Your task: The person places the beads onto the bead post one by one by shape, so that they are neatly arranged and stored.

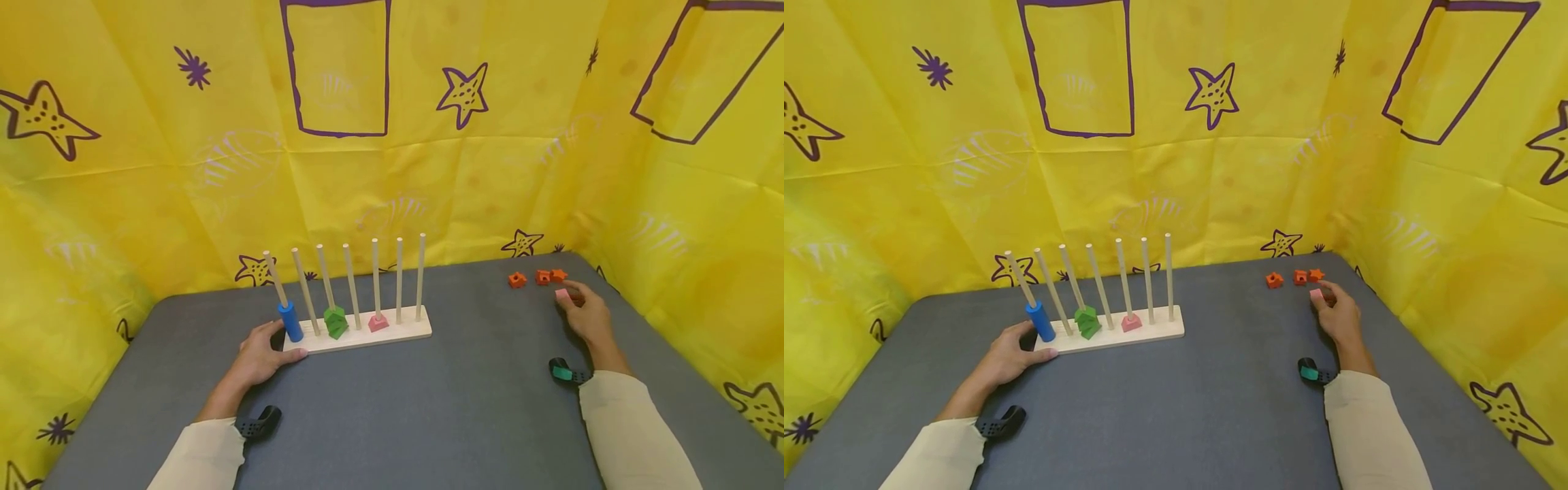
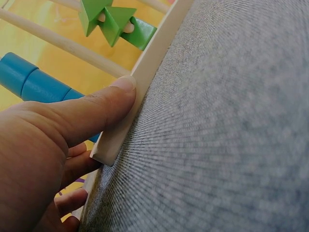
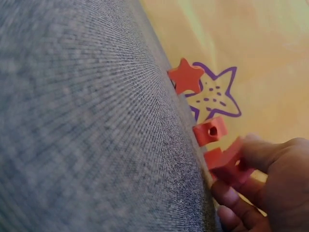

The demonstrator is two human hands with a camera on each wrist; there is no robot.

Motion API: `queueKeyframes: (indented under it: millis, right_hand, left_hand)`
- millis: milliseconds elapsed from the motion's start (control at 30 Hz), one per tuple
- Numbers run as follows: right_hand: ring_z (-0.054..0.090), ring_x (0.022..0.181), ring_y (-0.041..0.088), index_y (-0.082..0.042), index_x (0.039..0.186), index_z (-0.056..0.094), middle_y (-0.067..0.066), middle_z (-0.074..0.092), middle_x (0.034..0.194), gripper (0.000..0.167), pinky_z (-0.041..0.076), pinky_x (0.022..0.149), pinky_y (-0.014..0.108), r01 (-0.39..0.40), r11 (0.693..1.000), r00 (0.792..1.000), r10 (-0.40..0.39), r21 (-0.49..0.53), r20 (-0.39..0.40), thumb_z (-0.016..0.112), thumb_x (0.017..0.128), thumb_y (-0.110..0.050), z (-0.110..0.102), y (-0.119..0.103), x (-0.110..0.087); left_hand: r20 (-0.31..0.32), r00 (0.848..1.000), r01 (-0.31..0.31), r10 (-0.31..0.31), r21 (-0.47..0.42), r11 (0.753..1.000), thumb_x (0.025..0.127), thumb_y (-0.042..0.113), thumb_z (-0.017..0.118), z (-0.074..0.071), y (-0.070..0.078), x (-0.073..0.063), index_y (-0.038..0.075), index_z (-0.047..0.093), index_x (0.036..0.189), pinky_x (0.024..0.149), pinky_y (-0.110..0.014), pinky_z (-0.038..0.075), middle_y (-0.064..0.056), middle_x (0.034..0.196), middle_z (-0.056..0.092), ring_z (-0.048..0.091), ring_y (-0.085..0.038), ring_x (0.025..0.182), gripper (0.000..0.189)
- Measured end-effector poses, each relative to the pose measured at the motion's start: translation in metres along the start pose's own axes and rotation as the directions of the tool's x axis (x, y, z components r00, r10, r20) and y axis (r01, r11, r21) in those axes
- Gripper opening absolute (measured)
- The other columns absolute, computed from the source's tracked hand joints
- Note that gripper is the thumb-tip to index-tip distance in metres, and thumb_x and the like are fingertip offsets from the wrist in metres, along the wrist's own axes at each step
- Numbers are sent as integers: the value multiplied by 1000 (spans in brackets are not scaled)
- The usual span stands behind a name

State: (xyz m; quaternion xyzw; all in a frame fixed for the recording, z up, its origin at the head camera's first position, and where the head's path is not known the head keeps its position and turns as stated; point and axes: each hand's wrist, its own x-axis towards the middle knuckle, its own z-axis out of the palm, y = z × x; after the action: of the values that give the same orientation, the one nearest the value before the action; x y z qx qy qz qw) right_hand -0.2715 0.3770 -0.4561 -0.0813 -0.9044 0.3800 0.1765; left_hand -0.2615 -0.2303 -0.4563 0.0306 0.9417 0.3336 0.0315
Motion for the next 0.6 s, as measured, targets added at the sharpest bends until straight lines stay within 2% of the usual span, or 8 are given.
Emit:
queueKeyframes:
  millis: [67, 133, 267, 333, 467, 600]
  right_hand:
    - [57, 102, 38, -3, 138, 49, 27, 62, 113, 51, 43, 85, 52, -13, 999, 1000, 14, 41, -21, 49, 101, -38, 0, -1, 1]
    - [62, 93, 27, -4, 135, 51, 22, 64, 107, 50, 47, 80, 41, -28, 996, 998, 33, 87, -48, 48, 100, -40, 1, -1, 3]
    - [64, 76, 8, -2, 127, 58, 15, 63, 103, 45, 51, 66, 21, -83, 972, 993, 100, 220, -65, 52, 99, -36, 3, -1, 4]
    - [64, 73, 8, 0, 127, 59, 15, 61, 105, 43, 52, 62, 19, -108, 955, 990, 127, 276, -52, 57, 98, -31, 4, -2, 4]
    - [57, 83, 16, -6, 137, 53, 18, 56, 116, 50, 48, 63, 17, -156, 960, 987, 160, 232, -1, 66, 93, -25, 3, -4, 3]
    - [57, 88, 21, -7, 145, 43, 20, 51, 122, 56, 48, 66, 16, -157, 958, 988, 151, 241, 42, 65, 94, -18, 2, -7, 2]
  left_hand:
    - [-5, 1000, -6, 6, 3, 1000, 78, 49, 77, 0, 0, 0, -7, 35, 145, 100, -71, 16, -34, 143, 33, 23, -54, 131, 97]
    - [-7, 1000, -4, 4, 6, 1000, 78, 49, 78, 0, 0, 1, -7, 35, 145, 100, -70, 16, -34, 143, 33, 23, -54, 131, 97]
    - [-7, 1000, 1, -1, 5, 1000, 77, 49, 78, 0, 1, 1, -6, 35, 145, 101, -70, 16, -34, 144, 32, 22, -54, 131, 97]
    - [-5, 1000, 2, -2, 1, 1000, 77, 50, 78, 0, 0, 1, -6, 35, 145, 101, -70, 16, -34, 144, 32, 22, -54, 132, 98]
    - [-3, 1000, -1, 1, -2, 1000, 76, 51, 78, -1, 0, 1, -6, 35, 145, 101, -70, 16, -34, 144, 32, 22, -54, 131, 99]
    - [1, 1000, 1, -1, -4, 1000, 77, 51, 77, 0, 0, 1, -6, 34, 145, 100, -70, 15, -34, 144, 32, 22, -54, 131, 99]
